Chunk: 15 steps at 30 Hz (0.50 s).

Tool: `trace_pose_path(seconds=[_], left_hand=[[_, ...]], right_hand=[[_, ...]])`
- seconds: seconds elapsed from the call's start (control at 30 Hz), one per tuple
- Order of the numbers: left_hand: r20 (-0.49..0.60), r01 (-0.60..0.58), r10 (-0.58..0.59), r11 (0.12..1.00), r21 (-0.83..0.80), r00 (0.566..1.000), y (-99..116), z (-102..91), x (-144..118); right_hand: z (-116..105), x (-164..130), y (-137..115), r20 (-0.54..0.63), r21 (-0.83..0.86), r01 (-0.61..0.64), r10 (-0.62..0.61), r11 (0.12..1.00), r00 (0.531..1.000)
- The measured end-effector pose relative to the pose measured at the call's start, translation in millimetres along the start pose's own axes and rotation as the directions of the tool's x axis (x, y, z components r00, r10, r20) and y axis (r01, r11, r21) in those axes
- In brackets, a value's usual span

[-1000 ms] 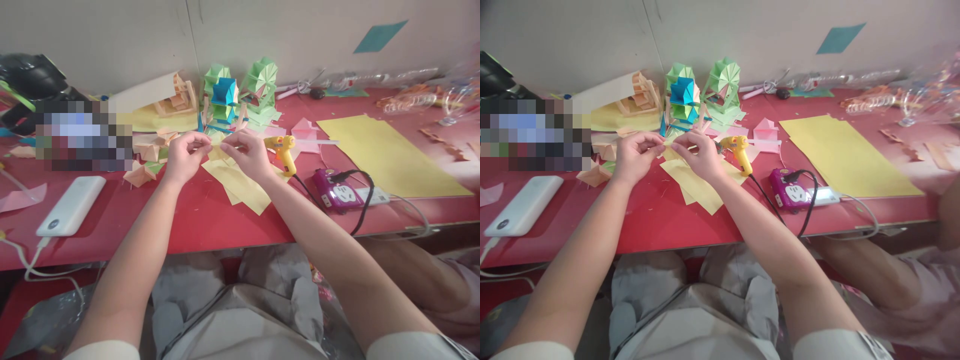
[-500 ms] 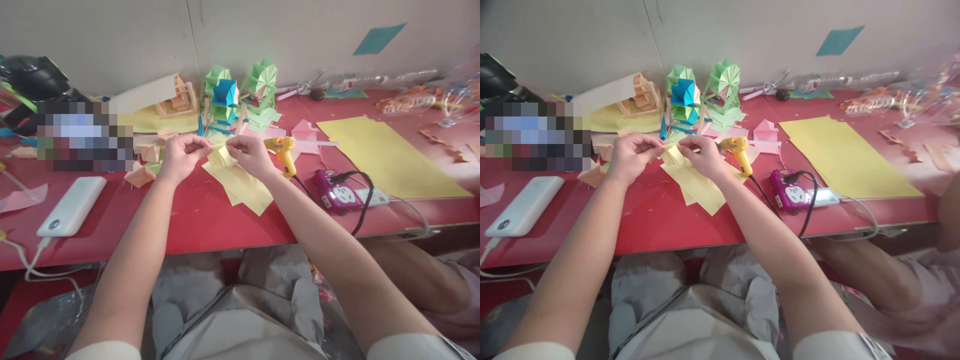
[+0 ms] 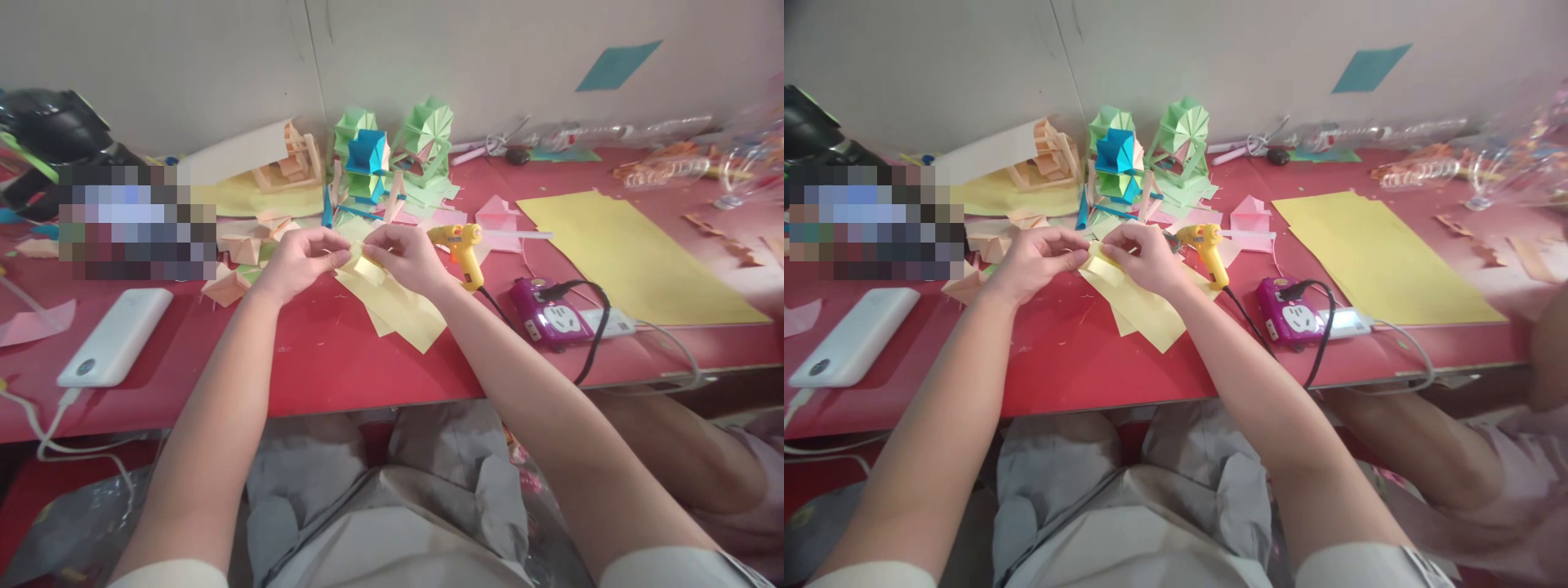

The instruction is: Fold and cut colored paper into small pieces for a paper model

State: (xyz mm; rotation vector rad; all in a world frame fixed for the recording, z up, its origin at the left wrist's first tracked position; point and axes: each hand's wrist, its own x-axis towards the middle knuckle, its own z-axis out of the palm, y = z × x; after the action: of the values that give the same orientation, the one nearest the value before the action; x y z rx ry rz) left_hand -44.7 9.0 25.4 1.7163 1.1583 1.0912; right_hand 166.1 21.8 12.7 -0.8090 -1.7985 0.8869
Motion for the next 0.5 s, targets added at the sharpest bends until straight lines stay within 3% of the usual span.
trace_pose_path(seconds=[0.27, 0.5], left_hand=[[0.027, -0.027, 0.025, 0.995, 0.101, 0.999, -3, -1.9, 0], [0.029, -0.048, 0.045, 0.992, 0.113, 0.999, -1, 5.3, -3]], right_hand=[[-1, 0, 0, 0.026, -0.022, -0.036, 0.037, 0.999, 0.999], [-3, -3, -13, 0.105, -0.086, -0.147, 0.156, 0.985, 0.982]])
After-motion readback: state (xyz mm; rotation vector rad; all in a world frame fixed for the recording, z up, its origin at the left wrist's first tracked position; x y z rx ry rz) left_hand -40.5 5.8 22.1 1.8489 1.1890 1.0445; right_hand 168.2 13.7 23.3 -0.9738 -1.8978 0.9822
